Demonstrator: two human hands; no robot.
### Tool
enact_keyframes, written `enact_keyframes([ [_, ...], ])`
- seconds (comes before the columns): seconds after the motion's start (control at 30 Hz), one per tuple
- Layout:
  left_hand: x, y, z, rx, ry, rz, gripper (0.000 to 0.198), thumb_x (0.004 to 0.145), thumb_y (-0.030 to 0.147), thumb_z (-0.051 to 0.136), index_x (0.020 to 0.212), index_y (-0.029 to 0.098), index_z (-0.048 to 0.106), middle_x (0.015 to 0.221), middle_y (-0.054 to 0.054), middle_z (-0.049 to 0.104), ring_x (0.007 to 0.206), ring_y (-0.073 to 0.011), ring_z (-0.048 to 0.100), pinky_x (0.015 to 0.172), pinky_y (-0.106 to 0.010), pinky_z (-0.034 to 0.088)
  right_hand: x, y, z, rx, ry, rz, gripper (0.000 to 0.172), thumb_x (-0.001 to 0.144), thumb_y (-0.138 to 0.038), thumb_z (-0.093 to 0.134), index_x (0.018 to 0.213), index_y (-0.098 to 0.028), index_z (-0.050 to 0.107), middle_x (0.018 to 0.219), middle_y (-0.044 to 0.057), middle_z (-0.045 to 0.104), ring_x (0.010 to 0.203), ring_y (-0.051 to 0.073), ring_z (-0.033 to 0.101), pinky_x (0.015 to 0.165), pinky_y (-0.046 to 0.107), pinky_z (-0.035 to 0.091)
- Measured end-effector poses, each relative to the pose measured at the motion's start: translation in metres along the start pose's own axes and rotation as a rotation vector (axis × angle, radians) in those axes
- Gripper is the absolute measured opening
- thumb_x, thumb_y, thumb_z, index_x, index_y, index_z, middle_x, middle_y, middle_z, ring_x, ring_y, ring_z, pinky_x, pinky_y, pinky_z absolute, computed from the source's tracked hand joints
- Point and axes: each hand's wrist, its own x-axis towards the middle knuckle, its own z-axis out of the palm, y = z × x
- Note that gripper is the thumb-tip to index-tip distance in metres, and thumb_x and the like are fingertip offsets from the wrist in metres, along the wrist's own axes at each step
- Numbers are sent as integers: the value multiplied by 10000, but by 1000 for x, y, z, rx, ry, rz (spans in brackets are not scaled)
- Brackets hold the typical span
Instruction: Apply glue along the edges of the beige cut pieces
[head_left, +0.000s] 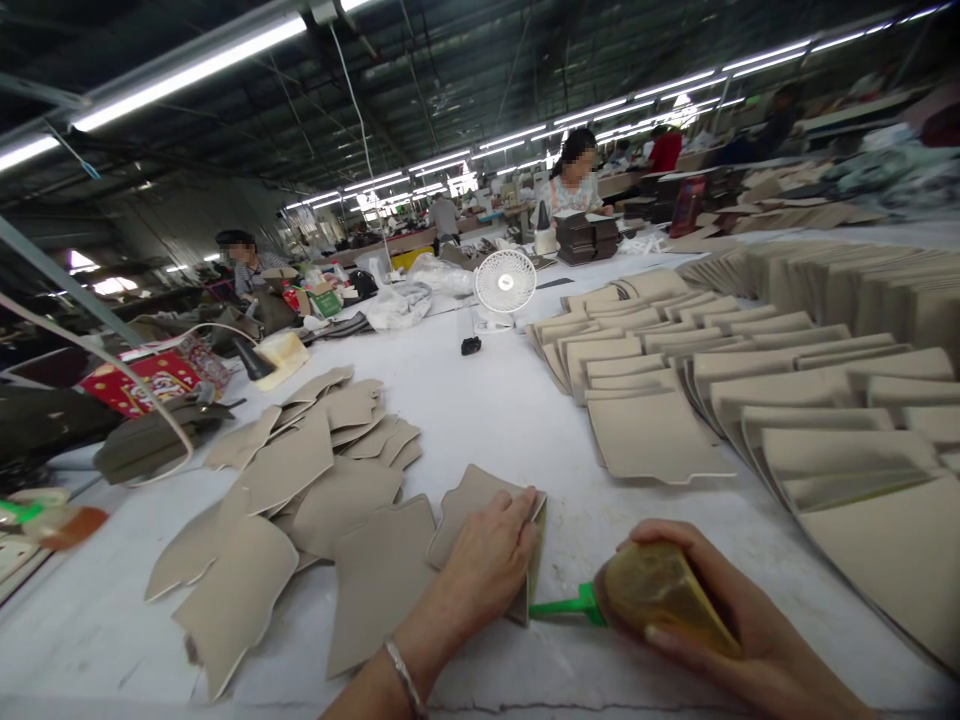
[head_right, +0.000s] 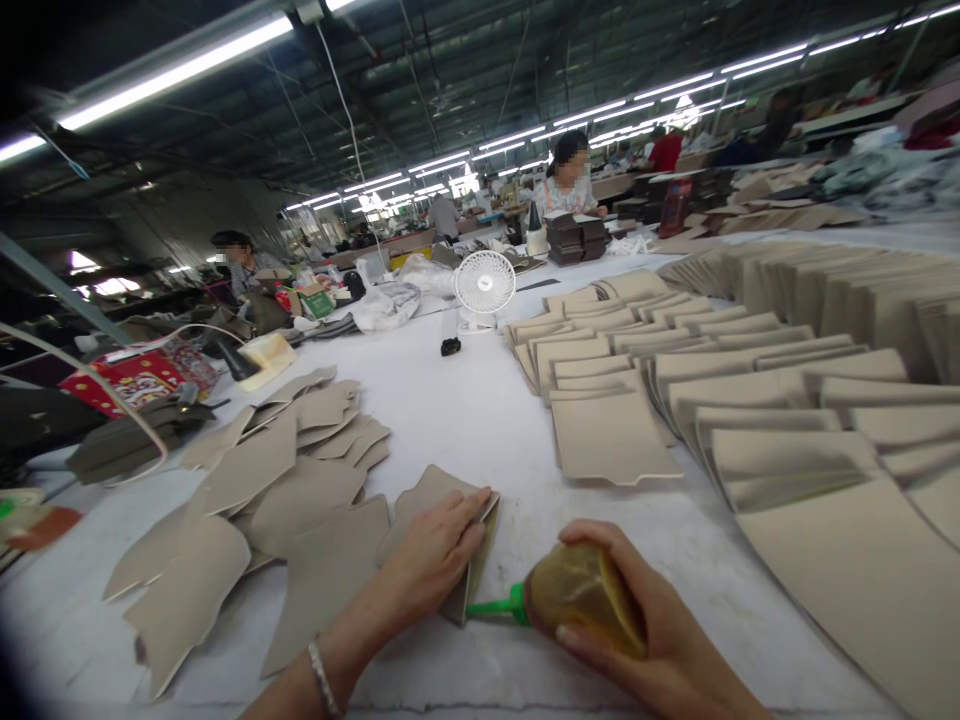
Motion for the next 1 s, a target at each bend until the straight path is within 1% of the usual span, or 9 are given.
enact_keyframes([
  [0.17,0,1,-1,2,0,-15,486,943,297,284,1393,209,445,1158,-79,589,1050,-230,568,951,-313,409,2,5,-4,-71,45,-32,456,747,-462,717,1125,-270,549,1122,23,582,998,253,573,857,294,458],
  [0.27,1,1,-1,-9,-1,-1,482,940,291,288,1386,212,454,1159,-76,590,1055,-228,565,956,-311,406,13,16,-11,-133,20,-96,456,798,-467,693,1171,-283,506,1158,22,564,1053,247,554,904,297,443],
  [0.4,2,0,-1,-16,-6,5,478,936,280,287,1373,217,470,1156,-73,590,1047,-227,569,950,-311,412,35,24,-22,-228,44,-165,441,844,-482,659,1198,-305,464,1159,18,548,1033,236,553,871,304,459],
  [0.5,3,0,-1,-28,-5,1,474,935,270,284,1364,228,483,1137,-67,594,1029,-222,577,940,-308,419,41,25,-26,-248,85,-172,454,844,-486,659,1206,-303,456,1162,23,540,1018,242,557,865,321,461],
  [0.57,3,0,-2,-42,-8,7,472,934,267,288,1359,228,490,1139,-64,596,1038,-217,573,952,-302,413,39,25,-25,-218,41,-144,466,843,-483,660,1216,-300,448,1166,26,542,1017,248,563,862,326,467],
  [0.63,3,0,-3,-56,-12,14,471,931,266,294,1354,222,496,1151,-63,597,1055,-213,566,970,-295,403,35,25,-24,-166,-48,-95,483,843,-478,659,1231,-297,435,1161,32,551,1005,255,573,840,327,482],
  [0.7,3,1,-4,-56,-17,16,471,930,265,294,1351,215,501,1160,-66,595,1065,-212,562,976,-295,401,35,25,-25,-132,-77,-70,499,832,-488,664,1228,-290,435,1144,42,560,999,269,576,822,334,492],
  [0.87,4,1,-4,-49,-27,0,478,923,257,299,1355,216,499,1179,-63,594,1085,-215,562,994,-301,397,52,23,-31,-230,75,-155,477,821,-517,666,1183,-280,464,1125,50,547,995,271,566,831,353,479],
  [1.0,5,0,-4,-60,-21,4,482,919,254,307,1360,206,495,1202,-62,590,1109,-217,553,1017,-304,381,50,21,-28,-203,85,-160,455,832,-503,657,1183,-287,464,1127,34,545,984,250,570,827,328,471],
])
